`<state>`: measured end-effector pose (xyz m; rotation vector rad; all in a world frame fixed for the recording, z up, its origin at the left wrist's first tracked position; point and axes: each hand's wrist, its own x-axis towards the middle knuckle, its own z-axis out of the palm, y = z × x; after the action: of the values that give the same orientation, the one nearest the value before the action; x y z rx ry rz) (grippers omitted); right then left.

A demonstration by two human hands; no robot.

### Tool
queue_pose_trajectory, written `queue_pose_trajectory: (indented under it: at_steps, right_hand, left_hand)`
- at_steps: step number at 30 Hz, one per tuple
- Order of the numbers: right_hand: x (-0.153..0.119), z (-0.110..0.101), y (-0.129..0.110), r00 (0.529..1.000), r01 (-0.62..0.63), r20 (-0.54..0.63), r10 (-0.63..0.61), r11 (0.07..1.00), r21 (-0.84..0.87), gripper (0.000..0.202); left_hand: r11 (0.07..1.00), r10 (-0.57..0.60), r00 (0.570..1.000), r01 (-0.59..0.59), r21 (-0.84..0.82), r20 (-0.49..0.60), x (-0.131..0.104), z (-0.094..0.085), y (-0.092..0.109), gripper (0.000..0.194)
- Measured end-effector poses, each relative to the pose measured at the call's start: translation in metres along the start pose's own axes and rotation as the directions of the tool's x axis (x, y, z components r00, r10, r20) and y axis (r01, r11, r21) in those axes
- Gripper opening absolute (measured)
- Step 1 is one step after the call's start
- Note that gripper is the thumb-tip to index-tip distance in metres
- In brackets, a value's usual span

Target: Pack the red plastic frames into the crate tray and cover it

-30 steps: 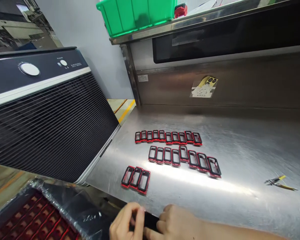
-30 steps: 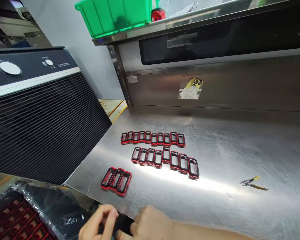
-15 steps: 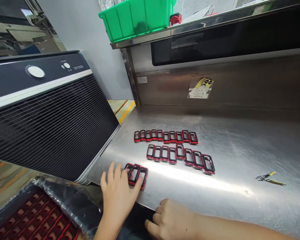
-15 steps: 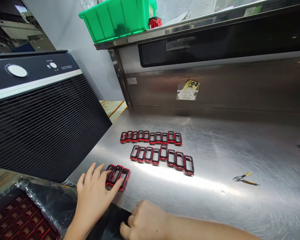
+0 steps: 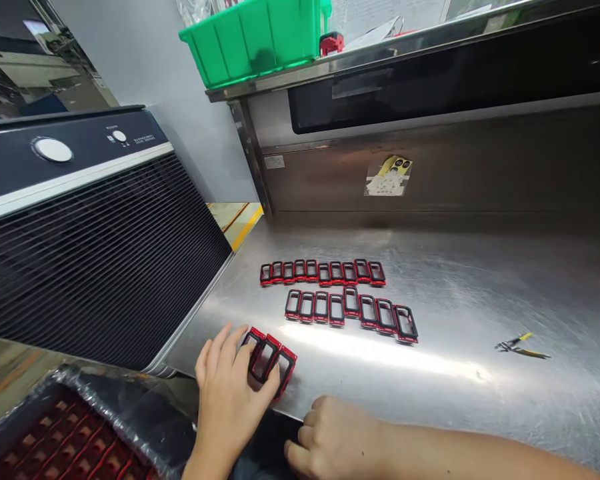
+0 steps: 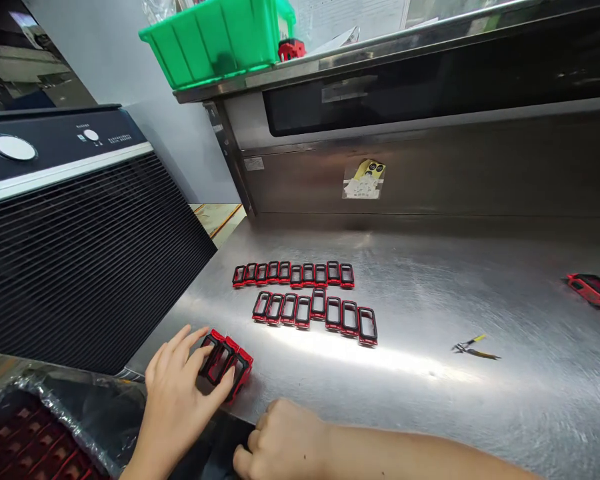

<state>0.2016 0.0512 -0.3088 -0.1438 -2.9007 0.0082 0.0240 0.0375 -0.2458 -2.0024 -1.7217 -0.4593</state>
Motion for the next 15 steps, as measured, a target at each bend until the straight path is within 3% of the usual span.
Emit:
queue_pose_trajectory:
  at_steps: [3, 11, 15]
  right_hand:
    - [0.000, -0.002, 0.001, 1.000, 0.000, 0.001, 0.000, 1.000, 0.022, 0.014]
    - [-0.003, -0.004, 0.000, 1.000, 0.005, -0.012, -0.004, 0.996, 0.084, 0.016]
    - [-0.003, 0.001, -0.002, 1.000, 0.007, -0.001, -0.007, 0.996, 0.091, 0.020]
  left_hand:
    - [0.995, 0.094, 0.982, -0.099, -0.025, -0.164, -0.011, -0.012, 0.002, 0.023]
    - [0.972, 0.198, 0.922, -0.228, -0.055, -0.333, -0.034, -0.028, 0.000, 0.039]
    - [0.964, 0.220, 0.909, -0.259, -0.068, -0.354, -0.041, -0.032, -0.002, 0.044]
